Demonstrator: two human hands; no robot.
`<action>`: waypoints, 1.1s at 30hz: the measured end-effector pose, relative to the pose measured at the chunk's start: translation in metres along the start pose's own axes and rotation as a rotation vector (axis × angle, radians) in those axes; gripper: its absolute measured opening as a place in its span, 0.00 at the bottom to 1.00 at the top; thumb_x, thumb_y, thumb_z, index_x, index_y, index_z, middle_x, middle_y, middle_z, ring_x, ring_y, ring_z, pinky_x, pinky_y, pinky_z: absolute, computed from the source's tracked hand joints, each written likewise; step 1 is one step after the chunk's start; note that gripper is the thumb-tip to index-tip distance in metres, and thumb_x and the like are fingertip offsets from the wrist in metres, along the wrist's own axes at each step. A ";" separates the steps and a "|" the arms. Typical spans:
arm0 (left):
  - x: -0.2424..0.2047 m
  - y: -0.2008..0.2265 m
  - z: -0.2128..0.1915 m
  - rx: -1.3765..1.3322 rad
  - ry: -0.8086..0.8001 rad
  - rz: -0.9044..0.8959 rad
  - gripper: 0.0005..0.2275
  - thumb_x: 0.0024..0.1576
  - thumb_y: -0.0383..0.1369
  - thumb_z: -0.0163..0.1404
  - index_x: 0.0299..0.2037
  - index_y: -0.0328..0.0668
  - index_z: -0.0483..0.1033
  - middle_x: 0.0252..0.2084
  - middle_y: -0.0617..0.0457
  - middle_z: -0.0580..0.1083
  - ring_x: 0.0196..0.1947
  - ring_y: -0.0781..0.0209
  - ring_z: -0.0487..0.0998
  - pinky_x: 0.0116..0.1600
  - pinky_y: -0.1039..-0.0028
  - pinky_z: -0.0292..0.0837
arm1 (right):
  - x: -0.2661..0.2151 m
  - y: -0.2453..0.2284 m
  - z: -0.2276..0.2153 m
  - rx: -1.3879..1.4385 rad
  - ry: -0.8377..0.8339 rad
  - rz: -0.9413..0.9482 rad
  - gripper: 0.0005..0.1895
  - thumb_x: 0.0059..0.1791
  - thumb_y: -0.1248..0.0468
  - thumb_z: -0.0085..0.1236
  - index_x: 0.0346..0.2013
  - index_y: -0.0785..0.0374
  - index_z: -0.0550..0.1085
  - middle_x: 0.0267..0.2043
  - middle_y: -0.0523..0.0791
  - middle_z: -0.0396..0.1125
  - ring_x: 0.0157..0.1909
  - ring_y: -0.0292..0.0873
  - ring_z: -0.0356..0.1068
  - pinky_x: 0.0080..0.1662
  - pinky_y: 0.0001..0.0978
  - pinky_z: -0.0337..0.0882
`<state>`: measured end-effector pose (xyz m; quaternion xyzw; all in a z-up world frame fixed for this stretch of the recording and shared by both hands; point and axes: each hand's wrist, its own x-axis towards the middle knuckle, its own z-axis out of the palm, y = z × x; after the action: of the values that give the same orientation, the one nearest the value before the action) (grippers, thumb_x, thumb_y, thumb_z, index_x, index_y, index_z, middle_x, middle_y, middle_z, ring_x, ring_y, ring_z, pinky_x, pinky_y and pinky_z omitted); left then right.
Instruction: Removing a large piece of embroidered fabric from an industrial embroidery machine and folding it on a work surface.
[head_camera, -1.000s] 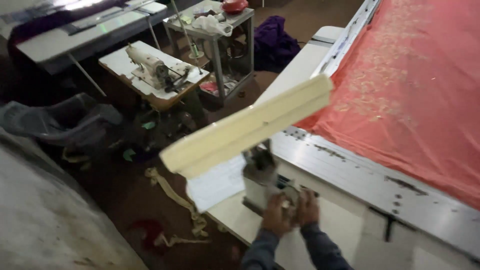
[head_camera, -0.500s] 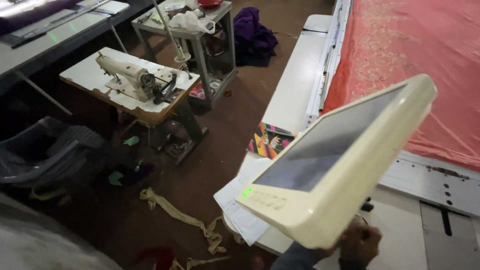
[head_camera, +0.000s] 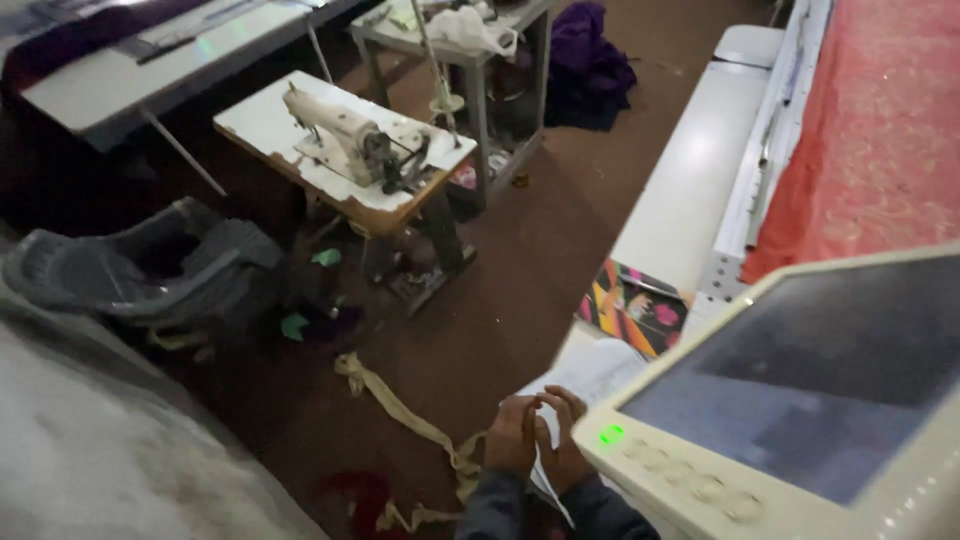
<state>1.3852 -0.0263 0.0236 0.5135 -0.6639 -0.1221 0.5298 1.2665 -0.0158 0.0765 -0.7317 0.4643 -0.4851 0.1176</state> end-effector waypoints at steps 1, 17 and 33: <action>0.010 -0.013 -0.007 0.000 0.002 0.011 0.13 0.68 0.35 0.36 0.48 0.42 0.74 0.43 0.47 0.75 0.42 0.48 0.76 0.53 0.60 0.70 | 0.010 -0.006 0.014 0.000 0.009 -0.006 0.17 0.55 0.57 0.44 0.54 0.60 0.71 0.60 0.50 0.65 0.62 0.50 0.65 0.66 0.44 0.61; 0.216 -0.193 -0.148 0.009 -0.170 0.185 0.13 0.63 0.33 0.40 0.51 0.41 0.77 0.56 0.50 0.76 0.51 0.49 0.76 0.55 0.56 0.70 | 0.179 -0.041 0.246 -0.151 0.016 0.270 0.29 0.55 0.43 0.34 0.64 0.49 0.71 0.70 0.46 0.61 0.68 0.51 0.62 0.65 0.57 0.54; 0.463 -0.327 0.055 -0.130 -0.386 0.322 0.13 0.63 0.36 0.42 0.52 0.45 0.78 0.55 0.53 0.77 0.53 0.54 0.77 0.57 0.60 0.72 | 0.399 0.148 0.288 -0.346 0.352 0.421 0.24 0.53 0.48 0.39 0.56 0.50 0.76 0.65 0.43 0.67 0.67 0.43 0.65 0.65 0.48 0.55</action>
<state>1.5612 -0.5672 0.0378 0.3334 -0.8166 -0.1743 0.4378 1.4581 -0.4928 0.0799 -0.5336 0.6943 -0.4830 0.0074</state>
